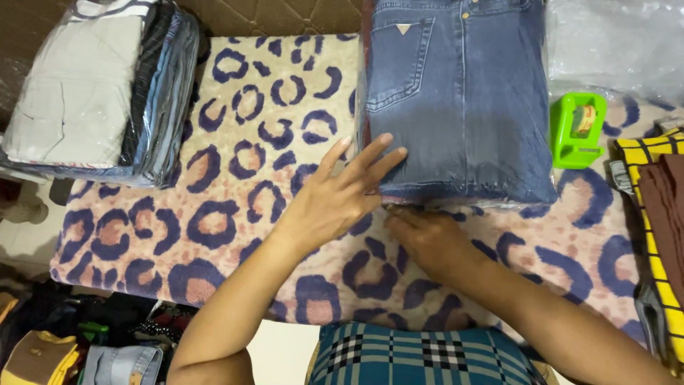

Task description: The person wraps a pair of folded blue jeans in clear plastic wrap using a green tape dispenser. They smooth the plastic over the jeans, tear off the wrap, and fold the edges to seal the package. The person then lifts the wrapped jeans and places them on top of a stack of other packaged clothing items.

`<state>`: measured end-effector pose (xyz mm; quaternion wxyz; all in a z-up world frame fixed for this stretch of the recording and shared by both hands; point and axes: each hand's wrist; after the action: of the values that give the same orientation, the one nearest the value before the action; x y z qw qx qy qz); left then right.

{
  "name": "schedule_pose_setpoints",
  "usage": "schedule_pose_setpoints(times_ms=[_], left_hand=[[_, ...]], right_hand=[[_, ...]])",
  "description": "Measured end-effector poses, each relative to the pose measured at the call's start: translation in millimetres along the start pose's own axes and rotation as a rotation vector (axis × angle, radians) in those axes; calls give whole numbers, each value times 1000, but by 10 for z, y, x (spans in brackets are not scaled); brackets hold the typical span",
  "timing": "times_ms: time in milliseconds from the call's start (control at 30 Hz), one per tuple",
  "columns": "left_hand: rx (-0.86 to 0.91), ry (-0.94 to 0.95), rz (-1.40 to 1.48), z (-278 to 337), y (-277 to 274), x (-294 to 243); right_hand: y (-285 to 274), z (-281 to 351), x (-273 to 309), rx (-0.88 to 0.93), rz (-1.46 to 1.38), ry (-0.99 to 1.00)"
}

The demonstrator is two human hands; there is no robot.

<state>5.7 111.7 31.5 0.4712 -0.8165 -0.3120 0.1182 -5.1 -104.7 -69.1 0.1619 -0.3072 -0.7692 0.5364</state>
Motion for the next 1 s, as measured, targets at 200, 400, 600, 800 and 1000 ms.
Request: schedule_pose_setpoints(times_ms=[200,400,600,800,1000], left_hand=[[-291,28,25,105,233,69],[-530,13,17,558,706,-1],[-514,135,101,313,751,66],[-637,45,41,355,945,-1],[-521,-7,-45,280,850,-93]], right_hand=[[76,-17,-51,-182,-44,104],[56,-63,4,-241,194,135],[6,-64,7,-244,247,195],[-359,23,-66,-228,147,234],[-1150,767,-809,102,-606,548]])
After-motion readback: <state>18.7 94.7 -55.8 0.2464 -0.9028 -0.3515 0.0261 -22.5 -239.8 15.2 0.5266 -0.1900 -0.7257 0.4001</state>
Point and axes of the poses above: each hand's wrist, its own z-axis away from the middle knuckle, its own y-axis out of the palm, x = y × z, and after that the axes turned 13 degrees about z, right-handed
